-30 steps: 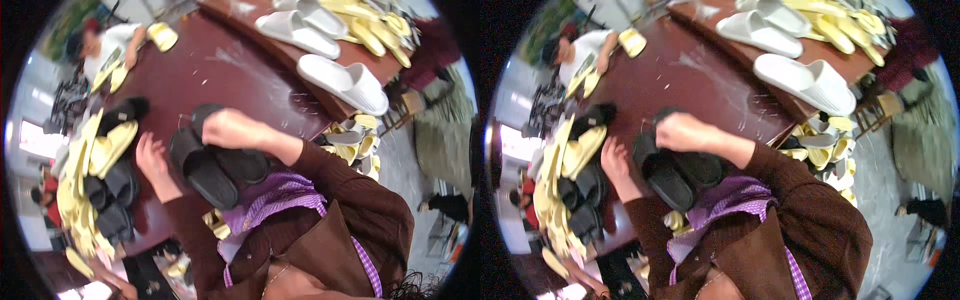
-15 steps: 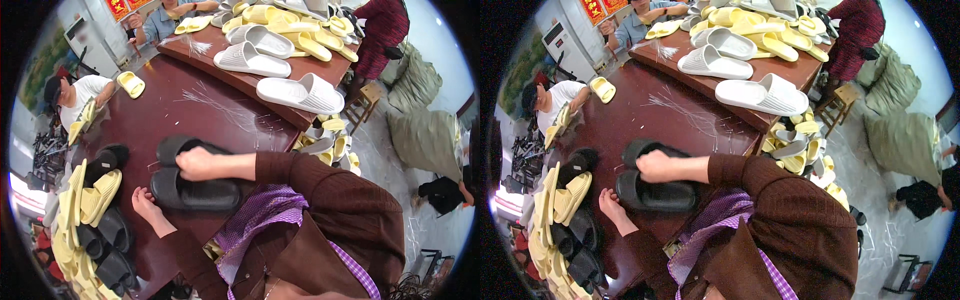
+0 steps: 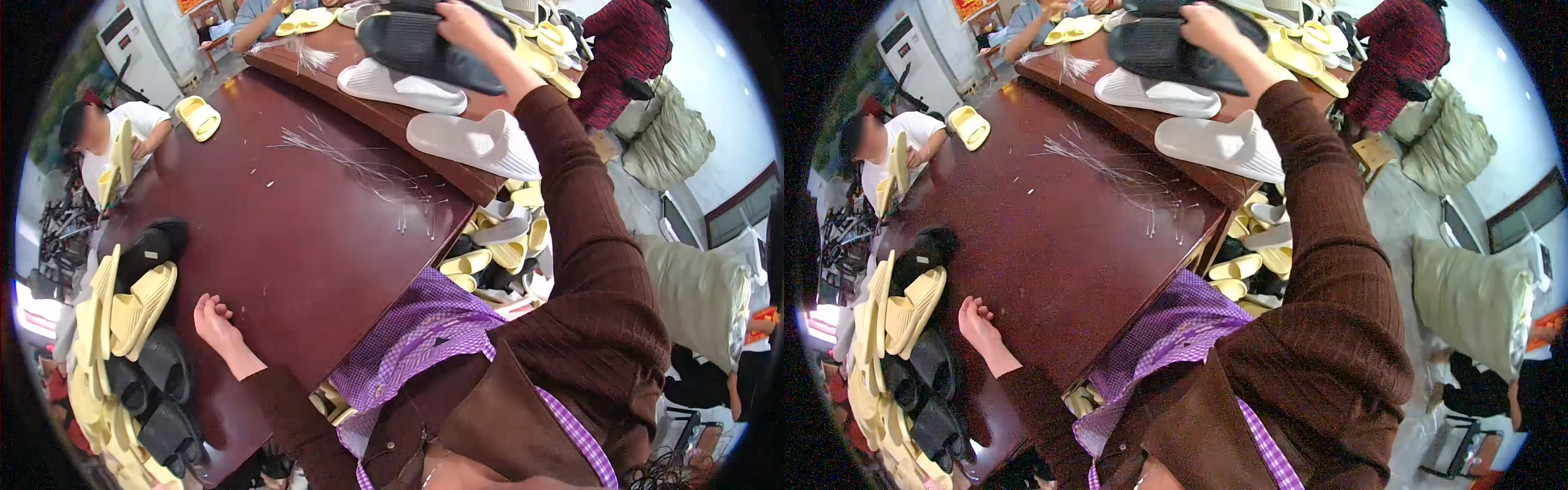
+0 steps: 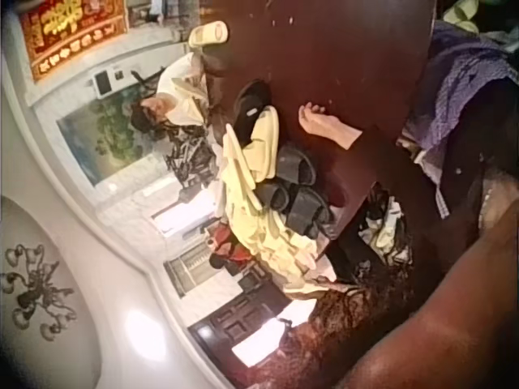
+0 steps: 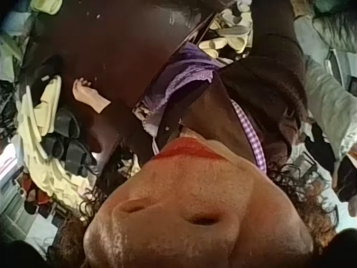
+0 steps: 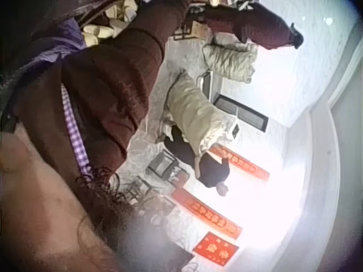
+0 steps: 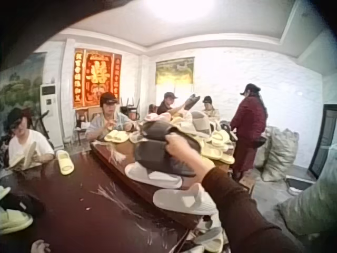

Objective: The person pairs slide sandals by threading plastic fasteners through each pair by hand and locking them, then places the fastened sandals onto a pile on the table.

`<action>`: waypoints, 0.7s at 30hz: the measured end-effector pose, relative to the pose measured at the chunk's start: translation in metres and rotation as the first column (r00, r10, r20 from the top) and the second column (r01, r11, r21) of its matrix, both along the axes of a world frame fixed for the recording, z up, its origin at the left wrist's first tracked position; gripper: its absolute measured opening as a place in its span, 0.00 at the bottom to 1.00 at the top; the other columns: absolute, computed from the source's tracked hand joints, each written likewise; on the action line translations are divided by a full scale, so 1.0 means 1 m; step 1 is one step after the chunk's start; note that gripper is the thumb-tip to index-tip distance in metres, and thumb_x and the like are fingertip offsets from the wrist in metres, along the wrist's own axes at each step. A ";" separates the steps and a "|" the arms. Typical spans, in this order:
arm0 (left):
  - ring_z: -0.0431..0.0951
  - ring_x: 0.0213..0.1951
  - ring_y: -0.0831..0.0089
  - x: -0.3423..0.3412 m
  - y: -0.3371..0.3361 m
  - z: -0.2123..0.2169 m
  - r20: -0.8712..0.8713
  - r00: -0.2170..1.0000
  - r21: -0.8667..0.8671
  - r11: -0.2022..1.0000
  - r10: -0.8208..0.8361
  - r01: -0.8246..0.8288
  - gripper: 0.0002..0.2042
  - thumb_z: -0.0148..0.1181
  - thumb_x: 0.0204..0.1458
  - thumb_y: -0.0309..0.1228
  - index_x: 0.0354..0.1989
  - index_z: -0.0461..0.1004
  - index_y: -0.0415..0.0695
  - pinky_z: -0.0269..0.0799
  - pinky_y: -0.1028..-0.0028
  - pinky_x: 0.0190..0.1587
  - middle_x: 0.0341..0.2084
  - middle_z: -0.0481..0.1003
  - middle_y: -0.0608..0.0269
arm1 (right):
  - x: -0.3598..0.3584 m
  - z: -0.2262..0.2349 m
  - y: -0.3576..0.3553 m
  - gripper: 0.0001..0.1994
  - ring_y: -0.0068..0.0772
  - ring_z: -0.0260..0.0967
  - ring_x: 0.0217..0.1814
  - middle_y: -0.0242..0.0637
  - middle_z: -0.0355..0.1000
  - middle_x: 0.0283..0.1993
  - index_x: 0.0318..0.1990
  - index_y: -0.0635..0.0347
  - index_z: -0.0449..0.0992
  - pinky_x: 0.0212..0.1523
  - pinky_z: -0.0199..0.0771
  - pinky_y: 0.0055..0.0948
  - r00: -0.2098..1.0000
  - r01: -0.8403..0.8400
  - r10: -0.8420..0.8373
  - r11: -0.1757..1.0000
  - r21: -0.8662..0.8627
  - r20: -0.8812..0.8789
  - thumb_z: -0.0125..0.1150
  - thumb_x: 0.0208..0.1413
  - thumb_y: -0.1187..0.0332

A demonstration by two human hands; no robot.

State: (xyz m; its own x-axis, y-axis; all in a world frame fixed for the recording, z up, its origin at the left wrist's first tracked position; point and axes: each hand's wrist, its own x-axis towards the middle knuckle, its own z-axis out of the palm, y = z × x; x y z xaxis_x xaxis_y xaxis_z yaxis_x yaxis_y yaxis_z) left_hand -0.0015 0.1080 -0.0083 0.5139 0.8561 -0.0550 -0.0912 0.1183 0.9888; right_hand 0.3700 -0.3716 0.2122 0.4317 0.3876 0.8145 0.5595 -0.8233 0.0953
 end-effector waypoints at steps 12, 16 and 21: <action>0.68 0.24 0.81 0.005 0.000 -0.004 -0.060 0.998 0.091 0.996 -0.009 0.015 0.11 0.50 0.52 0.24 0.44 0.69 0.36 0.64 0.84 0.22 0.28 0.73 0.62 | 0.033 -0.077 -0.155 0.13 0.55 0.67 0.46 0.53 0.71 0.40 0.42 0.62 0.71 0.45 0.68 0.41 0.886 0.135 -0.140 0.990 -0.042 -0.441 0.53 0.46 0.73; 0.69 0.24 0.80 0.002 0.006 -0.010 -0.026 1.000 0.069 0.998 0.012 -0.010 0.11 0.50 0.51 0.23 0.43 0.69 0.35 0.65 0.83 0.23 0.29 0.73 0.60 | 0.036 -0.079 -0.160 0.23 0.41 0.69 0.50 0.50 0.71 0.46 0.53 0.64 0.67 0.53 0.65 0.29 0.869 0.144 -0.125 0.990 0.003 -0.478 0.51 0.44 0.79; 0.70 0.27 0.77 -0.003 0.002 0.001 -0.061 0.997 0.050 0.997 0.055 -0.052 0.14 0.49 0.50 0.23 0.46 0.68 0.32 0.67 0.80 0.27 0.29 0.73 0.58 | 0.021 -0.092 -0.162 0.25 0.40 0.64 0.56 0.47 0.68 0.51 0.54 0.60 0.66 0.57 0.60 0.31 0.855 0.032 -0.020 0.999 0.014 -0.519 0.48 0.43 0.82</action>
State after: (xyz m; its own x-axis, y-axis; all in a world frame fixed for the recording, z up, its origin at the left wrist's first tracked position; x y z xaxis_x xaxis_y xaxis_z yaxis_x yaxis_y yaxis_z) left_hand -0.0043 0.1096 -0.0071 0.4644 0.8846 -0.0429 -0.0345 0.0665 0.9972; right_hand 0.3907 -0.5341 0.1205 0.8032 0.3556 0.4779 0.5014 -0.8367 -0.2201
